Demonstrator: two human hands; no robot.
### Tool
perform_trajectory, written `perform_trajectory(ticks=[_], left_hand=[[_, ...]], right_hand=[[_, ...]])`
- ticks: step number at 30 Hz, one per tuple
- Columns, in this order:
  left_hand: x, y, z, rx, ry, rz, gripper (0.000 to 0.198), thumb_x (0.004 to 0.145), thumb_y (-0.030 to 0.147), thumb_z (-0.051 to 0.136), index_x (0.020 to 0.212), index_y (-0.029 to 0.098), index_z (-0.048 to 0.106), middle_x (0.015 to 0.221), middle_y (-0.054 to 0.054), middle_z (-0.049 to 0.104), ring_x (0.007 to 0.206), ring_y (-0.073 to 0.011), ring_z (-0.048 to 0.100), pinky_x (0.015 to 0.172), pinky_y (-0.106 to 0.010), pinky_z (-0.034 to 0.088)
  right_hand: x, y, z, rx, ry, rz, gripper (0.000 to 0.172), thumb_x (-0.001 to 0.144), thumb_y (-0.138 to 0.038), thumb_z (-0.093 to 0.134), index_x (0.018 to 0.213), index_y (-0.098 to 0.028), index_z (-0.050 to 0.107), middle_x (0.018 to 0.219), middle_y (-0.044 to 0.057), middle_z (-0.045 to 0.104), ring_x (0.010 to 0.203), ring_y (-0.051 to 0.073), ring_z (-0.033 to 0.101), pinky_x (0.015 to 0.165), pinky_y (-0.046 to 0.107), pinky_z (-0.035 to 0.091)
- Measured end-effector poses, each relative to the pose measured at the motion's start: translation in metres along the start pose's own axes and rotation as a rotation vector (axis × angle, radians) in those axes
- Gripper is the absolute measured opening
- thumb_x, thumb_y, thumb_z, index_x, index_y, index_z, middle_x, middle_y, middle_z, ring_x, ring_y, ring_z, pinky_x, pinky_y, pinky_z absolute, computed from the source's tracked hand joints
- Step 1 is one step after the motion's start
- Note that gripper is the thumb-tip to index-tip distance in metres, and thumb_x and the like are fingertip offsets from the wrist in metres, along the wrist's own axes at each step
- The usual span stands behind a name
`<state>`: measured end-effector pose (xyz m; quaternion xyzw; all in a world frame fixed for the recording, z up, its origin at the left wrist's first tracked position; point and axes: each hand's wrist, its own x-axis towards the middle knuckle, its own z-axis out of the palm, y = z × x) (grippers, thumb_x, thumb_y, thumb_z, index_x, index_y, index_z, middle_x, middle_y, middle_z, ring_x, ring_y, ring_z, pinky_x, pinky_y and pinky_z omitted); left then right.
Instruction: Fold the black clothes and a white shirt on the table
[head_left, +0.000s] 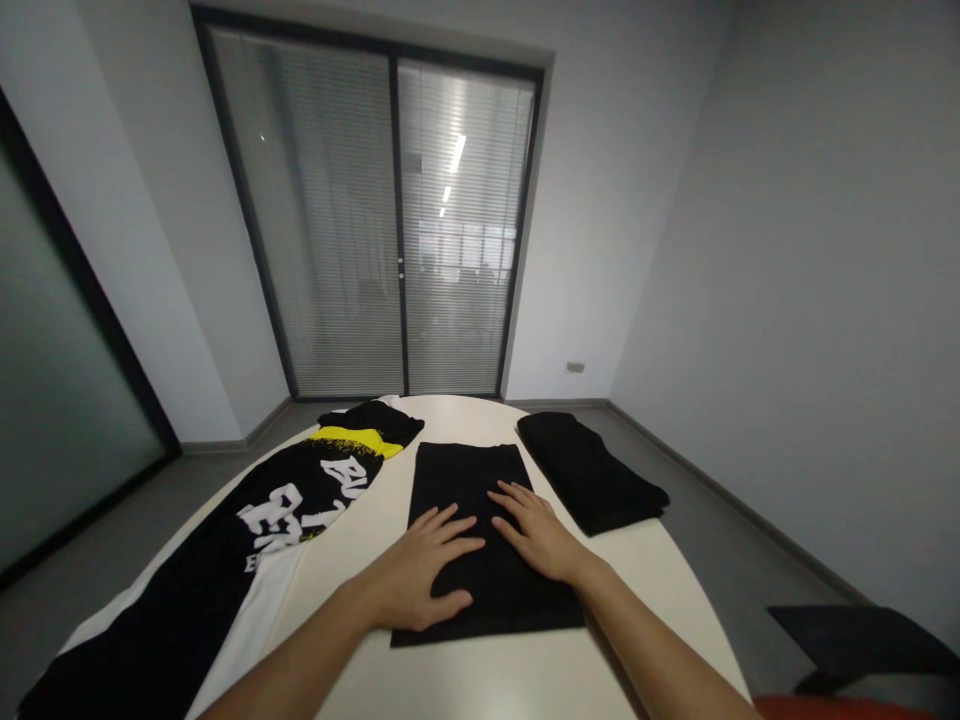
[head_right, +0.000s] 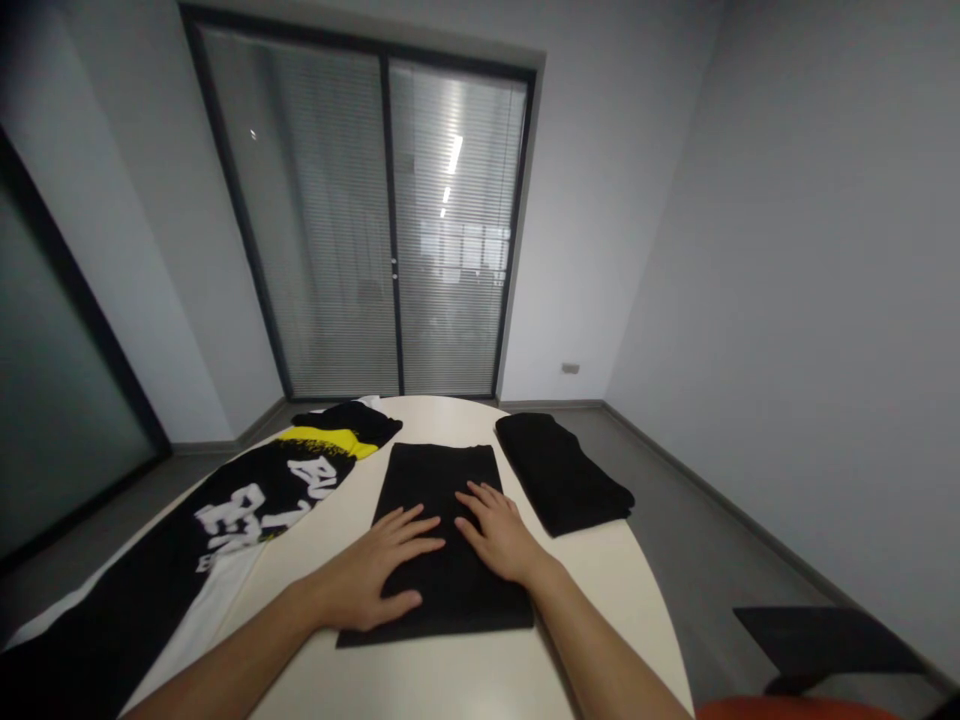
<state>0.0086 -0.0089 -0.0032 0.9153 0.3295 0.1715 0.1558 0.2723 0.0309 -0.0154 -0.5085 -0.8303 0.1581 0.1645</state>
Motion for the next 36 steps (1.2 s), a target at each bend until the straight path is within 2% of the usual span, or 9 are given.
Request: perform_trajectory(ticks=[4, 8, 12, 17, 20, 22, 24, 27, 36], left_hand=[[0.002, -0.019, 0.006, 0.020, 0.131, -0.141, 0.044, 0.101, 0.039, 0.043, 0.145, 0.034, 0.049, 0.156, -0.002, 0.040, 0.148, -0.0269, 0.028, 0.119, -0.056, 0.025], [0.007, -0.027, 0.006, 0.030, 0.206, -0.233, 0.039, 0.103, 0.041, 0.039, 0.126, 0.026, 0.066, 0.143, -0.005, 0.058, 0.134, -0.0245, 0.049, 0.114, -0.047, 0.036], [0.010, -0.025, -0.002, 0.014, 0.281, -0.255, 0.042, 0.104, 0.036, 0.032, 0.100, 0.024, 0.072, 0.111, -0.004, 0.073, 0.107, -0.0217, 0.063, 0.098, -0.039, 0.046], [0.009, -0.022, -0.007, 0.024, 0.343, -0.309, 0.045, 0.103, 0.034, 0.030, 0.080, 0.022, 0.067, 0.084, -0.003, 0.070, 0.086, -0.0206, 0.063, 0.083, -0.035, 0.047], [0.009, -0.022, -0.007, 0.049, 0.334, -0.359, 0.051, 0.103, 0.037, 0.027, 0.072, 0.021, 0.064, 0.077, -0.004, 0.068, 0.079, -0.0198, 0.063, 0.078, -0.033, 0.046], [0.009, -0.023, -0.005, 0.071, 0.340, -0.348, 0.047, 0.103, 0.037, 0.029, 0.082, 0.021, 0.068, 0.086, -0.005, 0.070, 0.085, -0.0200, 0.065, 0.083, -0.034, 0.047], [0.009, -0.027, 0.000, 0.101, 0.336, -0.300, 0.036, 0.101, 0.037, 0.037, 0.106, 0.022, 0.070, 0.114, -0.008, 0.070, 0.108, -0.0226, 0.063, 0.098, -0.038, 0.045], [0.009, -0.035, 0.009, 0.128, 0.240, -0.302, 0.044, 0.096, 0.040, 0.049, 0.137, 0.026, 0.056, 0.152, -0.008, 0.047, 0.141, -0.0284, 0.041, 0.116, -0.050, 0.028], [0.009, -0.044, 0.019, 0.145, 0.142, -0.439, 0.056, 0.096, 0.047, 0.048, 0.149, 0.032, 0.043, 0.163, -0.008, 0.025, 0.150, -0.0334, 0.019, 0.118, -0.057, 0.019]], right_hand=[[0.000, -0.002, -0.002, -0.013, -0.016, 0.010, 0.058, 0.099, -0.056, 0.039, 0.150, -0.028, 0.042, 0.161, 0.006, 0.031, 0.150, 0.028, 0.020, 0.120, 0.052, 0.017], [-0.001, -0.002, -0.002, -0.011, -0.045, 0.012, 0.059, 0.098, -0.057, 0.040, 0.150, -0.030, 0.041, 0.161, 0.005, 0.030, 0.151, 0.029, 0.017, 0.121, 0.054, 0.013], [-0.003, -0.004, -0.011, -0.013, -0.030, -0.047, 0.058, 0.091, -0.058, 0.054, 0.143, -0.032, 0.052, 0.154, 0.007, 0.043, 0.144, 0.031, 0.034, 0.118, 0.055, 0.016], [-0.003, -0.008, -0.023, 0.030, 0.024, -0.116, 0.044, 0.090, -0.051, 0.059, 0.126, -0.026, 0.065, 0.130, 0.008, 0.065, 0.122, 0.028, 0.056, 0.111, 0.049, 0.030], [-0.002, -0.009, -0.023, 0.066, 0.033, -0.119, 0.043, 0.094, -0.047, 0.054, 0.128, -0.024, 0.064, 0.126, 0.009, 0.066, 0.116, 0.026, 0.059, 0.107, 0.046, 0.036], [-0.002, -0.009, -0.019, 0.059, 0.040, -0.141, 0.052, 0.093, -0.049, 0.054, 0.140, -0.025, 0.055, 0.142, 0.010, 0.056, 0.129, 0.027, 0.051, 0.111, 0.045, 0.034], [-0.002, -0.009, -0.014, 0.039, 0.021, -0.146, 0.065, 0.092, -0.054, 0.055, 0.150, -0.027, 0.043, 0.158, 0.009, 0.037, 0.145, 0.030, 0.032, 0.118, 0.048, 0.025], [-0.003, -0.009, -0.009, 0.035, -0.081, -0.099, 0.073, 0.091, -0.063, 0.050, 0.154, -0.028, 0.035, 0.163, 0.007, 0.023, 0.151, 0.031, 0.015, 0.121, 0.051, 0.014], [-0.003, -0.006, -0.007, 0.018, -0.115, 0.039, 0.078, 0.092, -0.070, 0.039, 0.157, -0.029, 0.026, 0.165, 0.006, 0.014, 0.153, 0.030, 0.004, 0.122, 0.053, 0.004]])
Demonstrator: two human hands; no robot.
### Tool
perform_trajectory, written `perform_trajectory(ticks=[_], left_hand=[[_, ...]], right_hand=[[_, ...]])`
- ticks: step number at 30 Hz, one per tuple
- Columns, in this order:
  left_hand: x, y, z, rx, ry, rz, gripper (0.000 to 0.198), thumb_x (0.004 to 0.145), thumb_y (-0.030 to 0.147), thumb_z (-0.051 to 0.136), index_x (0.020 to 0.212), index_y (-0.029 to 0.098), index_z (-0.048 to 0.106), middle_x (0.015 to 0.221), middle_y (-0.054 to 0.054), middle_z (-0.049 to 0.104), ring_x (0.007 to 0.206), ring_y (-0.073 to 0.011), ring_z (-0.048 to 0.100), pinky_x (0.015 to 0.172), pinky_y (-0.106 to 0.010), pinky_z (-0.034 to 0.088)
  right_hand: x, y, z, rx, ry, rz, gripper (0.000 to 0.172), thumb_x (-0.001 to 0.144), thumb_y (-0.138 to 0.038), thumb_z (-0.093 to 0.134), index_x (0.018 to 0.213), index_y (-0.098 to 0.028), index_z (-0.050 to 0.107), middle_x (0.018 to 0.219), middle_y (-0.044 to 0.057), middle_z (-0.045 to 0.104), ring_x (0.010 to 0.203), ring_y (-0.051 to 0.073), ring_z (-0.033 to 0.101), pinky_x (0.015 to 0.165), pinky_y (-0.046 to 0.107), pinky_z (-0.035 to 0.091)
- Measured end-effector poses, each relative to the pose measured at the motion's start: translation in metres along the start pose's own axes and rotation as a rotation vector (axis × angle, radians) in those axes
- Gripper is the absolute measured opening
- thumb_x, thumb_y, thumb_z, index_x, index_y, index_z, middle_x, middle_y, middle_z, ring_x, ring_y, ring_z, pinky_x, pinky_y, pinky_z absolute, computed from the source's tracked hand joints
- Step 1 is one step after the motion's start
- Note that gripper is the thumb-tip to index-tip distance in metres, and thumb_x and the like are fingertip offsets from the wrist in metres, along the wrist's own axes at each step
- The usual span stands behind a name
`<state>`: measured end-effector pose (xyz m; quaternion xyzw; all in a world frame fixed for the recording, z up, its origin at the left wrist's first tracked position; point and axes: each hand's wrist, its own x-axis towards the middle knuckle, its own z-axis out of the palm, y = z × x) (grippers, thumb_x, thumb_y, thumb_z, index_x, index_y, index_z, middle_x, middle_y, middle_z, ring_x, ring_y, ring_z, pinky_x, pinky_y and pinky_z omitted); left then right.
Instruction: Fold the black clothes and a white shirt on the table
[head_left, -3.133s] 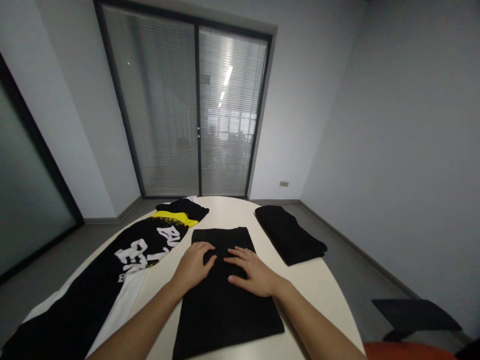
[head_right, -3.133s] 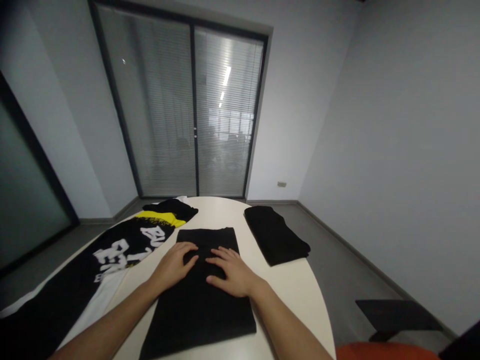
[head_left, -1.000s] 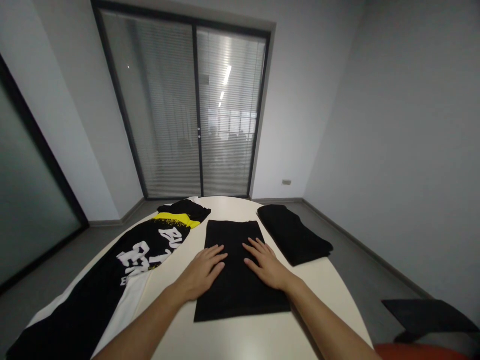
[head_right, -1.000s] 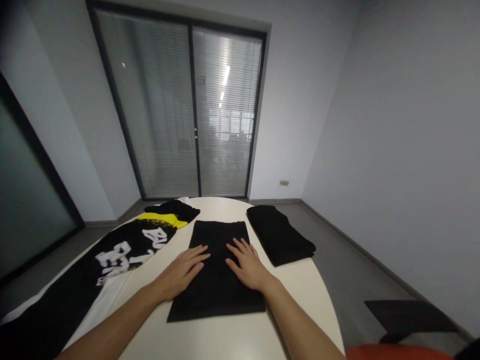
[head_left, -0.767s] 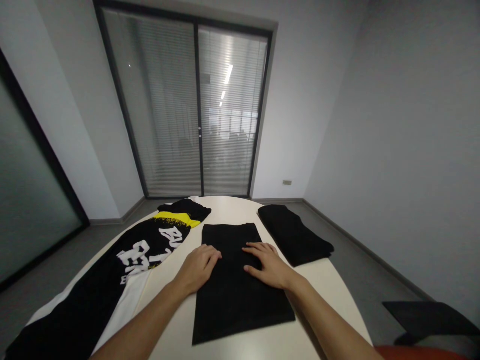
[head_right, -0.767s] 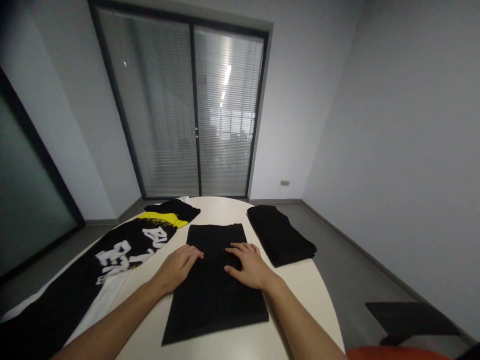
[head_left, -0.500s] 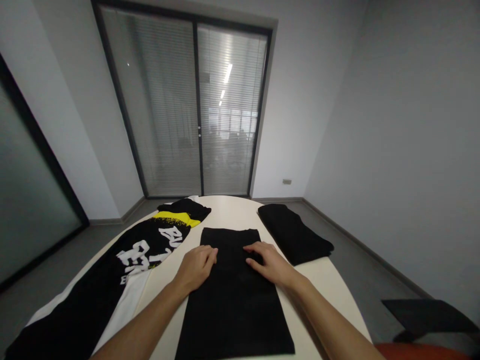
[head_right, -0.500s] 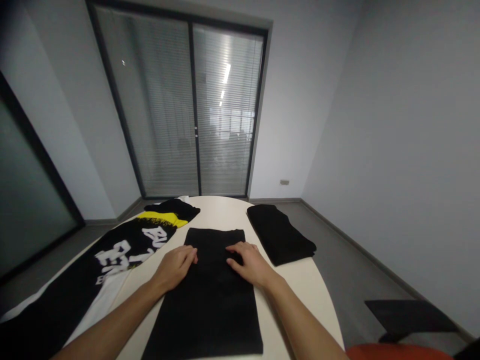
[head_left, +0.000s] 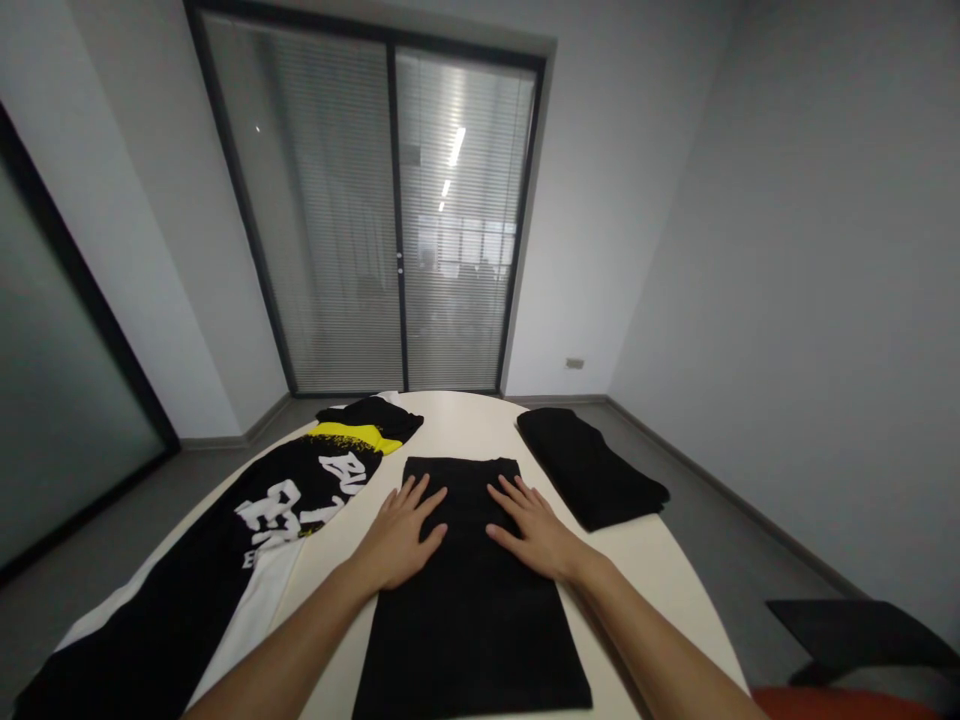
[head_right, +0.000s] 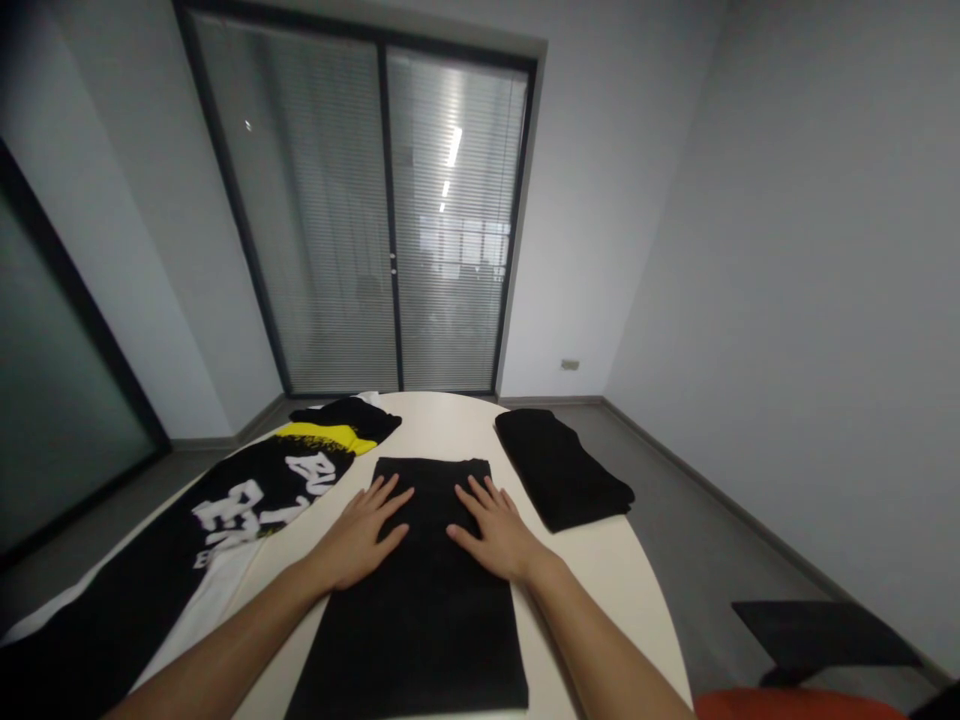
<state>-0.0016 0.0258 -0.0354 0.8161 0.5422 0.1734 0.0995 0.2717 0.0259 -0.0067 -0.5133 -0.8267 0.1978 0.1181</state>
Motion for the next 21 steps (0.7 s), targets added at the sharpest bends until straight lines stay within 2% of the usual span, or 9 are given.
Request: perform_trajectory(ticks=[3, 6, 9, 12, 15, 21], left_hand=[[0.001, 0.000, 0.002, 0.016, 0.020, -0.015, 0.053, 0.097, 0.048, 0.046, 0.147, 0.032, 0.046, 0.161, -0.009, 0.030, 0.149, -0.0333, 0.024, 0.118, -0.056, 0.021], [0.002, 0.000, 0.001, 0.063, 0.115, -0.077, 0.049, 0.099, 0.046, 0.042, 0.141, 0.025, 0.055, 0.155, -0.011, 0.042, 0.144, -0.0326, 0.034, 0.117, -0.052, 0.025], [0.003, 0.002, -0.005, 0.126, 0.212, -0.183, 0.043, 0.097, 0.038, 0.045, 0.131, 0.017, 0.063, 0.140, -0.014, 0.057, 0.129, -0.0296, 0.051, 0.110, -0.044, 0.035], [0.003, 0.005, -0.014, 0.204, 0.245, -0.286, 0.042, 0.094, 0.034, 0.049, 0.128, 0.014, 0.062, 0.124, -0.015, 0.064, 0.115, -0.0289, 0.058, 0.098, -0.040, 0.043], [0.001, 0.007, -0.023, 0.277, 0.203, -0.354, 0.039, 0.093, 0.031, 0.047, 0.123, 0.012, 0.063, 0.114, -0.016, 0.067, 0.108, -0.0304, 0.062, 0.091, -0.040, 0.044], [0.001, 0.001, -0.030, 0.247, 0.057, -0.435, 0.026, 0.095, 0.027, 0.045, 0.100, 0.014, 0.067, 0.100, -0.014, 0.072, 0.095, -0.0295, 0.069, 0.079, -0.036, 0.046]], right_hand=[[0.002, 0.002, 0.003, -0.027, 0.012, 0.024, 0.071, 0.094, -0.069, 0.037, 0.154, -0.031, 0.033, 0.164, 0.004, 0.019, 0.152, 0.029, 0.008, 0.122, 0.053, 0.005], [0.006, 0.007, 0.006, -0.071, 0.110, 0.121, 0.068, 0.095, -0.062, 0.040, 0.152, -0.026, 0.039, 0.163, 0.006, 0.024, 0.151, 0.030, 0.015, 0.121, 0.049, 0.013], [0.011, 0.014, 0.007, -0.134, 0.235, 0.242, 0.065, 0.095, -0.053, 0.046, 0.147, -0.014, 0.047, 0.156, 0.013, 0.039, 0.145, 0.032, 0.030, 0.116, 0.045, 0.027], [0.013, 0.019, 0.006, -0.187, 0.325, 0.296, 0.053, 0.094, -0.048, 0.048, 0.129, -0.010, 0.063, 0.137, 0.016, 0.059, 0.128, 0.033, 0.048, 0.107, 0.042, 0.038], [0.015, 0.024, 0.006, -0.190, 0.360, 0.293, 0.042, 0.092, -0.044, 0.053, 0.112, -0.011, 0.070, 0.122, 0.016, 0.066, 0.114, 0.032, 0.055, 0.100, 0.039, 0.042], [0.020, 0.038, 0.011, -0.029, 0.384, 0.263, 0.030, 0.087, -0.038, 0.059, 0.101, -0.014, 0.071, 0.111, 0.013, 0.068, 0.105, 0.027, 0.060, 0.094, 0.034, 0.044]])
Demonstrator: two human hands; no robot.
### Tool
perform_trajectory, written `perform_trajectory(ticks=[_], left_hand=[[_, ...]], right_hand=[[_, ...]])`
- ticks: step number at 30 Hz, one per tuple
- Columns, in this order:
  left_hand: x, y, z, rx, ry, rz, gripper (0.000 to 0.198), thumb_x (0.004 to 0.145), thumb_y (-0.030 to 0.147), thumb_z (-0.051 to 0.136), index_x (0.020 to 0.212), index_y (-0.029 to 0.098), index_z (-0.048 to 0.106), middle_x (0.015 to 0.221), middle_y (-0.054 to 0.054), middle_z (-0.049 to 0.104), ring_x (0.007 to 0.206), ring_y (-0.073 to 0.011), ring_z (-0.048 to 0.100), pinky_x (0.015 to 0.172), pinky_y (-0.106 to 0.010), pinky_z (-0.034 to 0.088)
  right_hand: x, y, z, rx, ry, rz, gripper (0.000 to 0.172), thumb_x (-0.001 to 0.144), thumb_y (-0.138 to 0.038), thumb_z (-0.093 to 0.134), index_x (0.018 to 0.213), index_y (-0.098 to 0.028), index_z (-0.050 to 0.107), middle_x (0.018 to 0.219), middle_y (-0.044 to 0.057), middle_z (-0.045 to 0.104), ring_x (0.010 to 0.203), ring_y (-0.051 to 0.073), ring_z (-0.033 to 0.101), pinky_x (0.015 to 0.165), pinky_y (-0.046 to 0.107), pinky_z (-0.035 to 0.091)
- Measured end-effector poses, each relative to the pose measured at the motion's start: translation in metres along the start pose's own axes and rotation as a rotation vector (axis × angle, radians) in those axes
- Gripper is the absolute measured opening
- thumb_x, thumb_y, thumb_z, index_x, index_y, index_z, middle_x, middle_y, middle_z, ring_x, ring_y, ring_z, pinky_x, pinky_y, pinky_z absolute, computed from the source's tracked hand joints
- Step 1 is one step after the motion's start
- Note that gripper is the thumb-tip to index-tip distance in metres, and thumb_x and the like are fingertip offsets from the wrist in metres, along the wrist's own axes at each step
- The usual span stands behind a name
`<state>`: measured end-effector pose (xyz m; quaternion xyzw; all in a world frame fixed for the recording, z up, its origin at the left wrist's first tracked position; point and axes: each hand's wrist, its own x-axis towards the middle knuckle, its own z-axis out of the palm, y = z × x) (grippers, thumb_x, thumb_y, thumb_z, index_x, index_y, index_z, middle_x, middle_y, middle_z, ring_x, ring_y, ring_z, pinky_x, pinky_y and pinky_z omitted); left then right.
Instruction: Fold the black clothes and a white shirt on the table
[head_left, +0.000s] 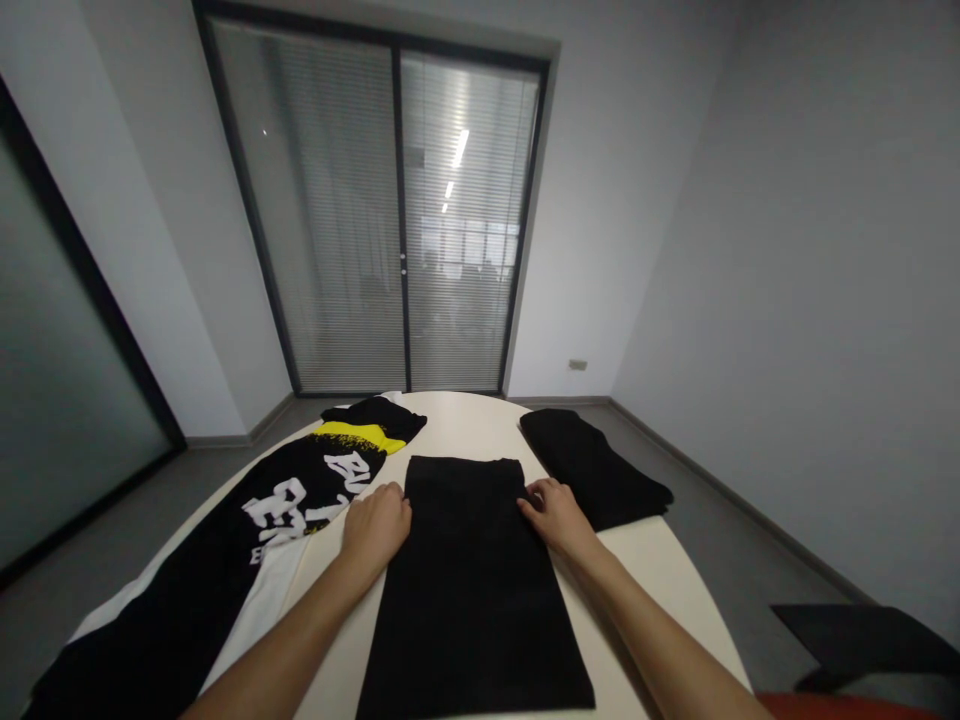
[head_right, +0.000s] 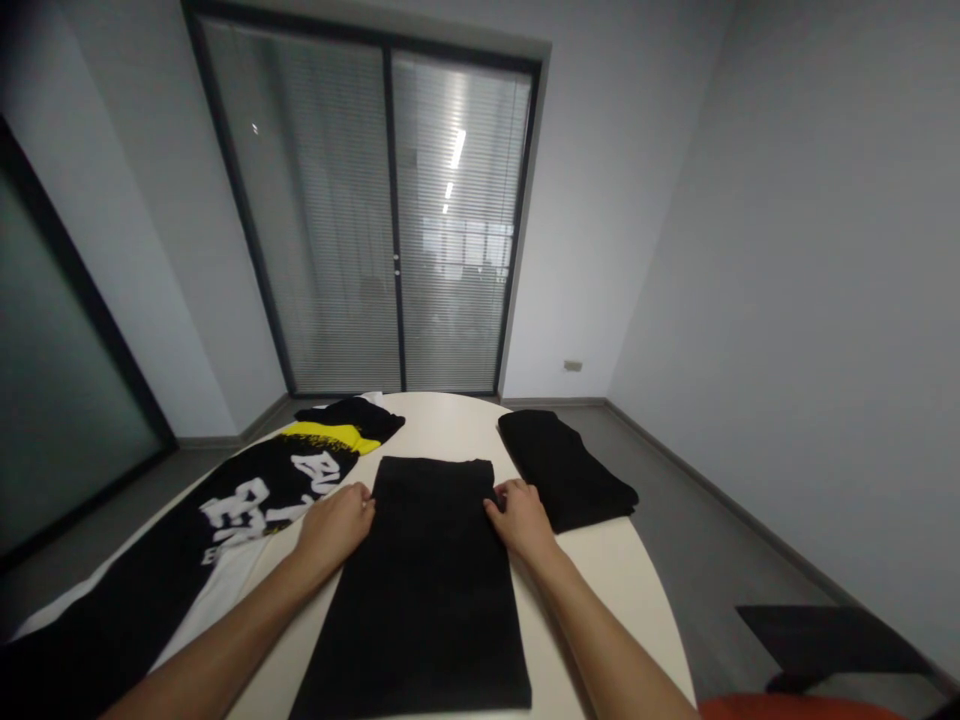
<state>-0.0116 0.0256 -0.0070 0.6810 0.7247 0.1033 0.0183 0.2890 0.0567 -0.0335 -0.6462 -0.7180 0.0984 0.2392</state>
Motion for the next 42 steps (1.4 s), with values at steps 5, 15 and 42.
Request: perform_trajectory(ticks=[5, 15, 42], left_hand=[[0.003, -0.005, 0.003, -0.065, -0.034, -0.012, 0.021, 0.095, 0.029, 0.048, 0.093, 0.017, 0.065, 0.097, -0.013, 0.073, 0.094, -0.0285, 0.070, 0.072, -0.032, 0.046], [0.010, -0.007, 0.002, -0.362, 0.008, -0.038, 0.011, 0.092, 0.026, 0.053, 0.088, 0.021, 0.062, 0.090, -0.009, 0.073, 0.088, -0.0265, 0.070, 0.070, -0.031, 0.044], [0.016, 0.005, 0.004, -1.399, -0.200, -0.392, 0.043, 0.087, 0.005, 0.062, 0.128, 0.013, 0.050, 0.121, -0.017, 0.065, 0.078, -0.0173, 0.076, 0.065, -0.023, 0.060]], right_hand=[[0.000, 0.000, -0.001, 0.093, -0.010, 0.061, 0.025, 0.085, -0.037, 0.060, 0.095, -0.016, 0.070, 0.102, 0.012, 0.070, 0.096, 0.025, 0.064, 0.085, 0.031, 0.047], [-0.002, -0.002, -0.007, 0.030, -0.053, 0.114, 0.024, 0.084, -0.041, 0.062, 0.077, -0.018, 0.064, 0.090, 0.010, 0.069, 0.080, 0.021, 0.064, 0.072, 0.029, 0.045], [-0.005, -0.013, -0.036, 1.221, -0.272, 0.567, 0.068, 0.073, -0.021, 0.084, 0.130, -0.015, 0.048, 0.095, 0.010, 0.070, 0.080, 0.022, 0.076, 0.053, 0.020, 0.061]])
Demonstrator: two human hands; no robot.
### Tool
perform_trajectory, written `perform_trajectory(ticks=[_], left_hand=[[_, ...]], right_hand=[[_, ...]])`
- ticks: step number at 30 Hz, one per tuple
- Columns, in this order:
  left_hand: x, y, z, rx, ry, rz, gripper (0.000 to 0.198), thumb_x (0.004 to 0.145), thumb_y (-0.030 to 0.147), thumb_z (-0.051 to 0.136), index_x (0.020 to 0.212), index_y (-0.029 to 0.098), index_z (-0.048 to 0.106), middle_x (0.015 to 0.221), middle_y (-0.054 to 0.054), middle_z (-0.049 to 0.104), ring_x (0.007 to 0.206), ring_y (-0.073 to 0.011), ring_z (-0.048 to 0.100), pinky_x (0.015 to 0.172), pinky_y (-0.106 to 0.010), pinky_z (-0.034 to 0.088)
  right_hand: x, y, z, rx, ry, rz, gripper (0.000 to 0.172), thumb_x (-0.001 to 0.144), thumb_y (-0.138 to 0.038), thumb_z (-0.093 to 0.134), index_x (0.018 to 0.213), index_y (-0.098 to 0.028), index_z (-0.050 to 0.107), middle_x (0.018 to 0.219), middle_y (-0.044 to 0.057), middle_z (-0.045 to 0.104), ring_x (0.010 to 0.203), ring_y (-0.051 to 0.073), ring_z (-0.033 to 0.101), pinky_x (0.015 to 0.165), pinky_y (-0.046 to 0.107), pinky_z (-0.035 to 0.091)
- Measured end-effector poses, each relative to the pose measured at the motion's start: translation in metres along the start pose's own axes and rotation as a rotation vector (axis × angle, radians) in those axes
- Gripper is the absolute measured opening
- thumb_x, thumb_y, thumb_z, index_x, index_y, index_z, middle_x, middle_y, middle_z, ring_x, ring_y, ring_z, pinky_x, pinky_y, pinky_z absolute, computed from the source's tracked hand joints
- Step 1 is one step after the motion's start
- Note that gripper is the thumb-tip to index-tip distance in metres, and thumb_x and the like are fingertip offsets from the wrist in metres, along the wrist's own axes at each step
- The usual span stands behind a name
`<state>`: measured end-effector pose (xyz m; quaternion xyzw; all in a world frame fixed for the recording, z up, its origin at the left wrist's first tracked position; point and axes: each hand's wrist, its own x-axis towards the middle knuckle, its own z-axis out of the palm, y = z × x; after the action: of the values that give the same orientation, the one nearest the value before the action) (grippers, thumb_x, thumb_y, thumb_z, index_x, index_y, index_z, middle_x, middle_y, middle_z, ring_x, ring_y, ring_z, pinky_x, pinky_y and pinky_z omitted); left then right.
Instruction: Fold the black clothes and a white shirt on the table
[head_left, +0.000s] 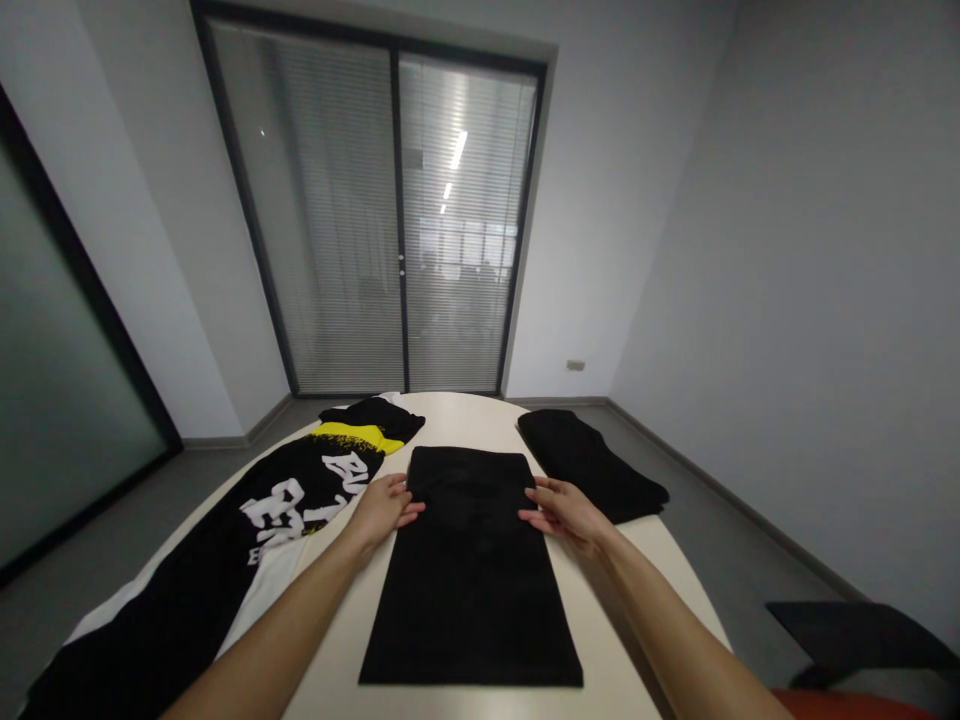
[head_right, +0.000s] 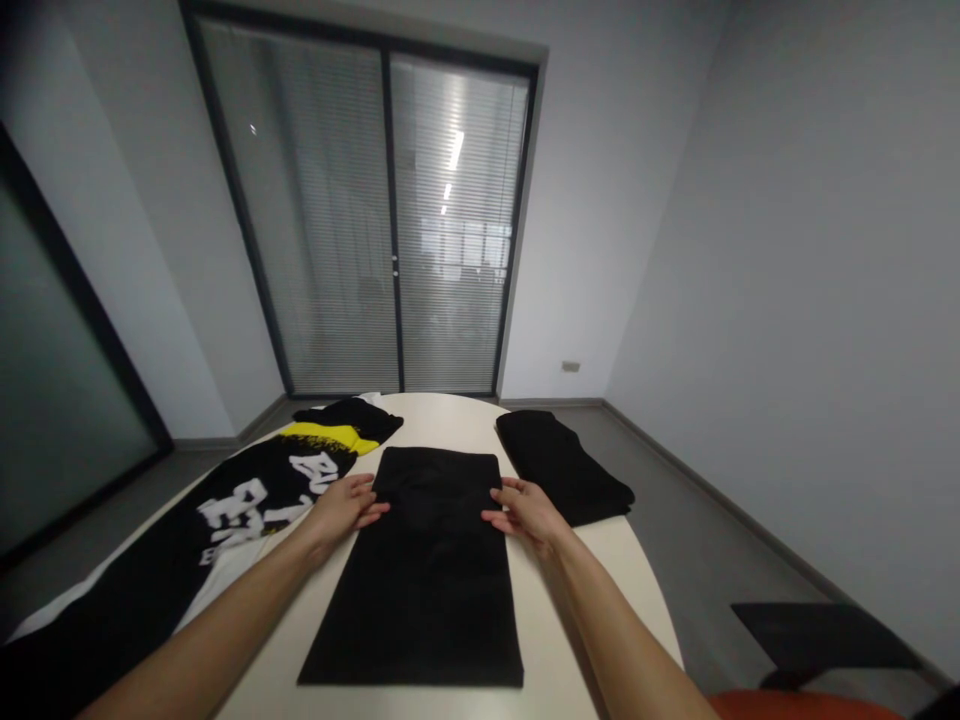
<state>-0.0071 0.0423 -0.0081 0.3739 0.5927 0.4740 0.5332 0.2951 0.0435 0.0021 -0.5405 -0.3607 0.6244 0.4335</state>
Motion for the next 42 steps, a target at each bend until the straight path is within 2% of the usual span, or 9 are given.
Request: perform_trajectory(ticks=[7, 12, 15, 24, 27, 31, 34, 38, 42], left_hand=[[0.002, 0.006, 0.001, -0.103, -0.037, 0.025, 0.024, 0.088, 0.003, 0.061, 0.110, 0.011, 0.064, 0.105, -0.011, 0.073, 0.077, -0.0117, 0.073, 0.069, -0.019, 0.059], [0.003, 0.011, -0.001, -0.178, -0.049, 0.099, 0.025, 0.093, 0.012, 0.061, 0.117, 0.016, 0.064, 0.117, -0.010, 0.071, 0.088, -0.0119, 0.072, 0.081, -0.021, 0.058], [0.002, 0.012, -0.001, -0.256, -0.048, 0.157, 0.032, 0.094, 0.015, 0.061, 0.126, 0.019, 0.059, 0.123, -0.009, 0.069, 0.094, -0.0131, 0.072, 0.088, -0.025, 0.057], [0.002, 0.004, -0.005, -0.247, -0.234, 0.273, 0.046, 0.082, 0.028, 0.069, 0.126, 0.019, 0.060, 0.125, -0.011, 0.069, 0.118, -0.0242, 0.064, 0.102, -0.037, 0.050], [0.002, 0.002, -0.007, -0.225, -0.269, 0.250, 0.047, 0.078, 0.029, 0.072, 0.123, 0.018, 0.063, 0.124, -0.011, 0.070, 0.119, -0.0256, 0.064, 0.103, -0.038, 0.049], [-0.002, 0.003, -0.008, -0.139, -0.413, 0.235, 0.042, 0.077, 0.031, 0.074, 0.115, 0.014, 0.067, 0.123, -0.013, 0.070, 0.117, -0.0288, 0.064, 0.104, -0.041, 0.047], [-0.007, 0.004, -0.008, -0.057, -0.422, 0.278, 0.042, 0.075, 0.027, 0.075, 0.115, 0.015, 0.066, 0.121, -0.011, 0.071, 0.115, -0.0278, 0.065, 0.106, -0.041, 0.045], [-0.010, 0.006, -0.008, -0.005, -0.396, 0.357, 0.048, 0.071, 0.021, 0.076, 0.118, 0.019, 0.063, 0.127, -0.008, 0.068, 0.120, -0.0251, 0.061, 0.108, -0.037, 0.042], [-0.012, 0.008, -0.009, 0.008, -0.481, 0.350, 0.047, 0.070, 0.015, 0.073, 0.116, 0.017, 0.066, 0.124, -0.008, 0.070, 0.120, -0.0271, 0.061, 0.110, -0.040, 0.039]], right_hand=[[0.000, -0.002, -0.002, 0.051, -0.082, -0.093, 0.052, 0.075, -0.024, 0.083, 0.118, -0.013, 0.056, 0.105, 0.011, 0.071, 0.089, 0.018, 0.074, 0.070, 0.020, 0.062], [-0.003, -0.006, 0.000, 0.026, -0.228, -0.220, 0.049, 0.076, -0.025, 0.082, 0.120, -0.015, 0.062, 0.110, 0.010, 0.073, 0.101, 0.018, 0.071, 0.086, 0.023, 0.058], [-0.002, -0.008, 0.001, 0.058, -0.212, -0.278, 0.051, 0.073, -0.022, 0.083, 0.120, -0.017, 0.063, 0.111, 0.008, 0.073, 0.106, 0.020, 0.069, 0.094, 0.029, 0.056], [-0.005, -0.006, -0.001, 0.039, -0.263, -0.150, 0.026, 0.077, -0.024, 0.080, 0.098, -0.015, 0.069, 0.108, 0.009, 0.073, 0.095, 0.015, 0.070, 0.084, 0.019, 0.057], [-0.007, -0.007, -0.001, 0.046, -0.266, -0.139, 0.029, 0.072, -0.021, 0.083, 0.097, -0.016, 0.068, 0.103, 0.007, 0.073, 0.090, 0.014, 0.070, 0.079, 0.020, 0.058], [-0.009, -0.008, -0.001, 0.039, -0.241, -0.117, 0.037, 0.068, -0.020, 0.085, 0.099, -0.019, 0.064, 0.094, 0.001, 0.069, 0.080, 0.010, 0.067, 0.076, 0.021, 0.057], [-0.010, -0.006, -0.004, -0.028, -0.269, -0.121, 0.041, 0.069, -0.024, 0.084, 0.103, -0.022, 0.060, 0.080, -0.005, 0.063, 0.069, 0.008, 0.062, 0.077, 0.026, 0.057], [-0.012, -0.007, -0.007, -0.057, -0.327, -0.188, 0.043, 0.067, -0.024, 0.085, 0.102, -0.022, 0.059, 0.093, -0.002, 0.065, 0.086, 0.013, 0.064, 0.086, 0.034, 0.055], [-0.017, -0.013, -0.005, -0.110, -0.394, -0.324, 0.054, 0.059, -0.016, 0.086, 0.107, -0.022, 0.063, 0.101, 0.001, 0.068, 0.098, 0.019, 0.064, 0.096, 0.035, 0.049]])
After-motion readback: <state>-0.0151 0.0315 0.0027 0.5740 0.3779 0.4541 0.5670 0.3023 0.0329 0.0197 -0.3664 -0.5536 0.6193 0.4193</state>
